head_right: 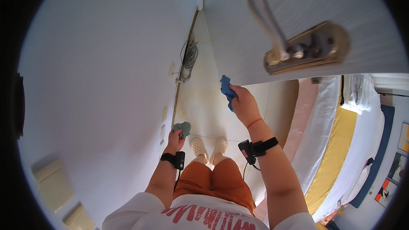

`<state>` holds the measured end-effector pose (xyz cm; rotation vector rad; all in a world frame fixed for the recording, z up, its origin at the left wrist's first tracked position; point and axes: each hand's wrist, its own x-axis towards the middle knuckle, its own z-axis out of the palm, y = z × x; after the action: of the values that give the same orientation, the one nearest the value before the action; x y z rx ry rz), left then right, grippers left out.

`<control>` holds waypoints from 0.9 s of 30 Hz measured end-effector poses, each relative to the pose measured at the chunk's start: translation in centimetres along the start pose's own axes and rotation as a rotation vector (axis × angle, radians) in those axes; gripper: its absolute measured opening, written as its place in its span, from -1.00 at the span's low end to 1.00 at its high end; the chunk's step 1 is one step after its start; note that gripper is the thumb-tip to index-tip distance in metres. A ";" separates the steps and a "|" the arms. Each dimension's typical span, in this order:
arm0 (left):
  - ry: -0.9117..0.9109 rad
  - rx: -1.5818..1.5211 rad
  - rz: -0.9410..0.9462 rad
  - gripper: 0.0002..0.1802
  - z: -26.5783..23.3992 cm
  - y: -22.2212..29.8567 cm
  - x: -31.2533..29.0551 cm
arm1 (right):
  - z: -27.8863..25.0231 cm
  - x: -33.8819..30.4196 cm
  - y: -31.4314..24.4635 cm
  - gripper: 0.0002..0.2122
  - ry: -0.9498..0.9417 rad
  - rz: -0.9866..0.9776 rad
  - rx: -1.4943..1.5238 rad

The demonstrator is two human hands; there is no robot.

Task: The person brushes the surface of a bed runner, wipes a side table and washing machine with a cloth, and then cleans the windowsill, a chair, and a wardrobe door.

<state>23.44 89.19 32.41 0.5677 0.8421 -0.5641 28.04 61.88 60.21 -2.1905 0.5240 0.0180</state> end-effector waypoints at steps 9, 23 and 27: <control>-0.396 0.252 -0.066 -0.41 14.6 4.0 -4.3 | 0.0 3.3 -3.9 -0.75 0.291 -0.768 -1.306; -0.434 0.099 0.078 -0.40 26.1 7.5 -5.4 | -0.9 14.5 -5.9 -0.78 0.162 -0.707 -1.390; -0.536 0.098 0.092 -0.40 31.9 9.2 -2.2 | -4.7 20.0 -6.1 -0.79 0.431 -0.616 -1.443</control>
<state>44.99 75.15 53.56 0.5079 0.2818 -0.6371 47.76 54.43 63.92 -3.7238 -0.0756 -0.5835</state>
